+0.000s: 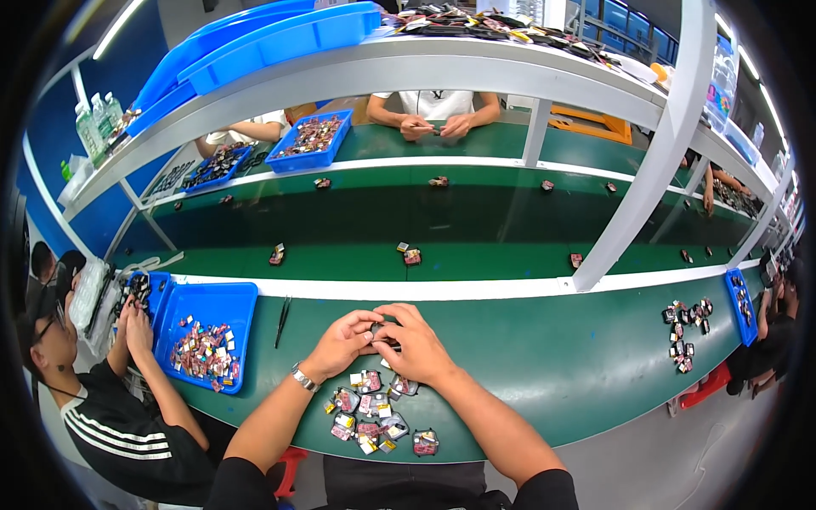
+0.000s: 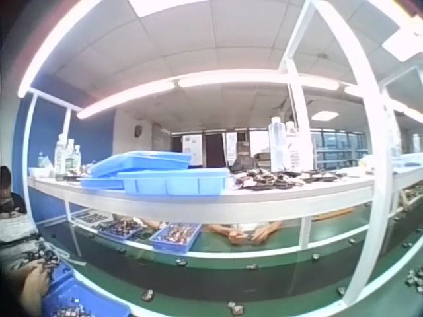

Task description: Sorting and arranging small badges or pins on a workbench.

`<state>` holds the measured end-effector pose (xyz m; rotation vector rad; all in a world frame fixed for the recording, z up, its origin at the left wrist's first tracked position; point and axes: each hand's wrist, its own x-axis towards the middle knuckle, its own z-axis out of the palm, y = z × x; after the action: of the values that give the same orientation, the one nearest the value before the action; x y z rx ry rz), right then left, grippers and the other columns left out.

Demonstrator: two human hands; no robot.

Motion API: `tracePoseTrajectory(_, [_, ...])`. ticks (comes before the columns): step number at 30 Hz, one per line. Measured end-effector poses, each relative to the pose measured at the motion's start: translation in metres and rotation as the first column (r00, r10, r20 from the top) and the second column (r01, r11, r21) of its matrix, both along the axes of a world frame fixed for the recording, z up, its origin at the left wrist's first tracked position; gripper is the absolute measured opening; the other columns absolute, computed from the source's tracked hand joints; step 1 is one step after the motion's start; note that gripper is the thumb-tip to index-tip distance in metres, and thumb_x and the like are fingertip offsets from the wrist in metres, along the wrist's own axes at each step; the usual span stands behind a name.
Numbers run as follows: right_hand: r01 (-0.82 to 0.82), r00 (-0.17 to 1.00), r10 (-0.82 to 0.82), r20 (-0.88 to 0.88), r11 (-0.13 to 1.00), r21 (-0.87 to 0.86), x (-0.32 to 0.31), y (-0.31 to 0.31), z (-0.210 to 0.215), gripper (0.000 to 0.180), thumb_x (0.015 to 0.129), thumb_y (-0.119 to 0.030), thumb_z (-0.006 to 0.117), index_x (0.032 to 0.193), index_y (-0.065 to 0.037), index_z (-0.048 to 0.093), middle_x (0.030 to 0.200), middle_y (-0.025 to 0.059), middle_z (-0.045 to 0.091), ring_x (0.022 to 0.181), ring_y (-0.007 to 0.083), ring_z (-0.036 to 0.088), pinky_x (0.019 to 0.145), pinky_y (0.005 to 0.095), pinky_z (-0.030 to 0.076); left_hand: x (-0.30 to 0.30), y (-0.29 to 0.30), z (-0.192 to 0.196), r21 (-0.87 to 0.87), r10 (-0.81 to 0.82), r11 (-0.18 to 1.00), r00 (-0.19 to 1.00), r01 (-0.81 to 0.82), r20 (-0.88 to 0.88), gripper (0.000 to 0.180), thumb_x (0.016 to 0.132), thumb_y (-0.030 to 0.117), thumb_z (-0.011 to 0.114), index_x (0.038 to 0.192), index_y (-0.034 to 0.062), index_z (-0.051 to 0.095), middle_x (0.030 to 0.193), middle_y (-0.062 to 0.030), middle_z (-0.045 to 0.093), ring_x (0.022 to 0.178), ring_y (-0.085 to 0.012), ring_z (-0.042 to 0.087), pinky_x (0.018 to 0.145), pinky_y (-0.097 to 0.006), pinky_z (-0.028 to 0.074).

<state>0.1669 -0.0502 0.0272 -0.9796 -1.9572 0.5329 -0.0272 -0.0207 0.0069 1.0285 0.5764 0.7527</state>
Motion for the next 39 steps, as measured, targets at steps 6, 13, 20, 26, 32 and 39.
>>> tracePoseTrajectory(6, [0.111,0.993,-0.110,-0.039,0.993,0.037,-0.005,-0.005,0.000,0.010,0.076,-0.008,0.069,0.086,-0.005,0.067,0.117,0.0108,0.059,0.115,0.0309,0.052,0.093,0.0395,0.046,0.002,-0.001,-0.002,0.019,0.014,1.000,0.998,-0.016,0.066,0.028,0.098,0.007,0.048,0.126,0.0053,0.046,0.130,-0.0120,0.053,0.116,-0.0183,0.056,0.097,-0.034,0.048])
tracePoseTrajectory(13, [0.185,0.982,-0.180,-0.049,0.976,0.118,-0.009,-0.005,-0.001,0.014,0.075,-0.007,0.073,0.089,-0.006,0.071,0.114,0.0093,0.061,0.111,0.0289,0.055,0.092,0.0379,0.047,0.004,0.000,-0.001,0.000,0.027,1.000,0.987,-0.027,0.162,0.026,0.099,0.010,0.047,0.125,0.0053,0.046,0.133,-0.0138,0.052,0.120,-0.0207,0.053,0.101,-0.038,0.044])
tracePoseTrajectory(20, [0.230,0.971,-0.222,-0.090,0.969,0.091,-0.016,-0.008,-0.008,0.017,0.073,-0.006,0.074,0.090,-0.007,0.072,0.114,0.0093,0.061,0.109,0.0283,0.055,0.089,0.0369,0.050,0.004,-0.002,-0.004,-0.035,0.040,0.999,0.979,-0.033,0.202,0.026,0.098,0.011,0.049,0.123,0.0050,0.046,0.132,-0.0160,0.053,0.120,-0.0229,0.053,0.101,-0.041,0.044])
tracePoseTrajectory(26, [0.262,0.964,-0.255,-0.079,0.961,0.085,-0.016,-0.009,-0.006,0.017,0.073,-0.006,0.075,0.090,-0.008,0.073,0.113,0.0086,0.062,0.108,0.0275,0.056,0.087,0.0356,0.051,0.005,-0.003,-0.001,-0.044,0.045,0.998,0.975,-0.036,0.217,0.024,0.099,0.011,0.048,0.121,0.0052,0.046,0.132,-0.0164,0.053,0.119,-0.0237,0.054,0.101,-0.042,0.044])
tracePoseTrajectory(32, [0.242,0.962,-0.232,-0.148,0.969,0.053,-0.016,-0.009,-0.010,0.020,0.073,-0.006,0.072,0.093,-0.009,0.073,0.115,0.0084,0.061,0.109,0.0288,0.055,0.088,0.0374,0.049,0.007,-0.002,-0.004,-0.053,0.050,0.998,0.972,-0.039,0.228,0.021,0.098,0.010,0.051,0.118,0.0060,0.047,0.132,-0.0168,0.053,0.119,-0.0240,0.054,0.102,-0.042,0.044])
tracePoseTrajectory(39, [0.226,0.969,-0.215,-0.119,0.970,0.091,-0.018,-0.009,-0.004,0.019,0.073,-0.004,0.071,0.092,-0.008,0.073,0.121,0.0095,0.059,0.112,0.0299,0.053,0.089,0.0377,0.049,0.007,-0.003,-0.008,-0.056,0.050,0.998,0.952,-0.034,0.302,0.020,0.097,0.010,0.054,0.116,0.0079,0.048,0.135,-0.0152,0.051,0.121,-0.0235,0.053,0.104,-0.041,0.043])
